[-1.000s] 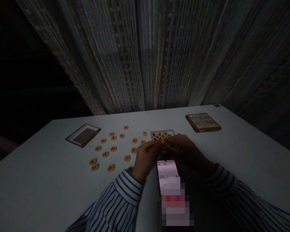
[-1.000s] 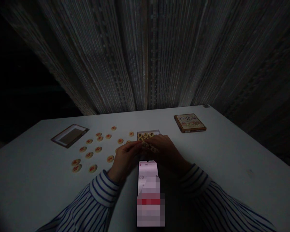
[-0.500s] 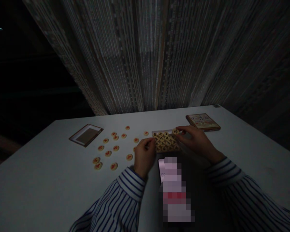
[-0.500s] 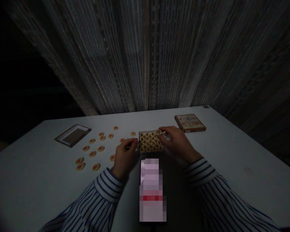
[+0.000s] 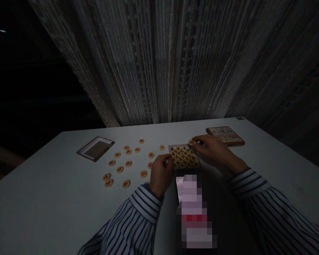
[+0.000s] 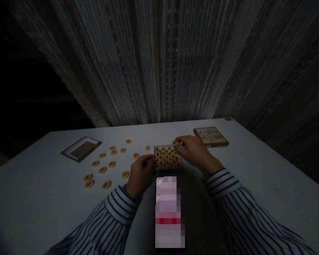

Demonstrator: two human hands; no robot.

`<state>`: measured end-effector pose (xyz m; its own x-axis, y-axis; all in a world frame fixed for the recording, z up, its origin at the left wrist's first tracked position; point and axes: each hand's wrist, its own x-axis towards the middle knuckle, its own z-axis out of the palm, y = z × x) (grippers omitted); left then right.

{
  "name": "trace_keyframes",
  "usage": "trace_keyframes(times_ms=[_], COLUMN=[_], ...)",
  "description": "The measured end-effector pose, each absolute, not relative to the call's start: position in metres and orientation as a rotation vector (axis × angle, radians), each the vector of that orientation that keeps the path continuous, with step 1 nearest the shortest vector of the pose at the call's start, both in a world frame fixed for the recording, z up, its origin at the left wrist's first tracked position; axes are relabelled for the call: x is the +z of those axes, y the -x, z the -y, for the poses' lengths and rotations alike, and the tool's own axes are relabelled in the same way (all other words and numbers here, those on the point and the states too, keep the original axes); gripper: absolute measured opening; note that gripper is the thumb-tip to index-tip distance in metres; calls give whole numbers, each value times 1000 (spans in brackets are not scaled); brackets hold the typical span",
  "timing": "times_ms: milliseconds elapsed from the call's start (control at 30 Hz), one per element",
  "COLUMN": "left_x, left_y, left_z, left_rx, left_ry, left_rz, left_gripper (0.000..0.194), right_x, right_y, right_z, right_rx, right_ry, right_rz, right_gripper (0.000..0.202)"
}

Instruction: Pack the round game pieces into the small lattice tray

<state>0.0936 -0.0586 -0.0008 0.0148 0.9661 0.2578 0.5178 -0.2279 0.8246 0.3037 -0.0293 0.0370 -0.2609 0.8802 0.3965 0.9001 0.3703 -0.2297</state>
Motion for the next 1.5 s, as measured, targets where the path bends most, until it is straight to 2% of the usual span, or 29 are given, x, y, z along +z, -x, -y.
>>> trace_keyframes(times_ms=[400, 1500], left_x=[-2, -10], left_y=[-93, -91], left_z=[59, 57], left_rx=[1059, 1056], left_ry=[-1858, -1865], left_rz=[-1563, -1533], left_gripper=[20, 24], right_x=[30, 35], right_y=[-305, -293], right_z=[19, 18], right_rx=[-61, -152], right_ry=[1616, 1795], right_rz=[2288, 2413], right_gripper=[35, 34])
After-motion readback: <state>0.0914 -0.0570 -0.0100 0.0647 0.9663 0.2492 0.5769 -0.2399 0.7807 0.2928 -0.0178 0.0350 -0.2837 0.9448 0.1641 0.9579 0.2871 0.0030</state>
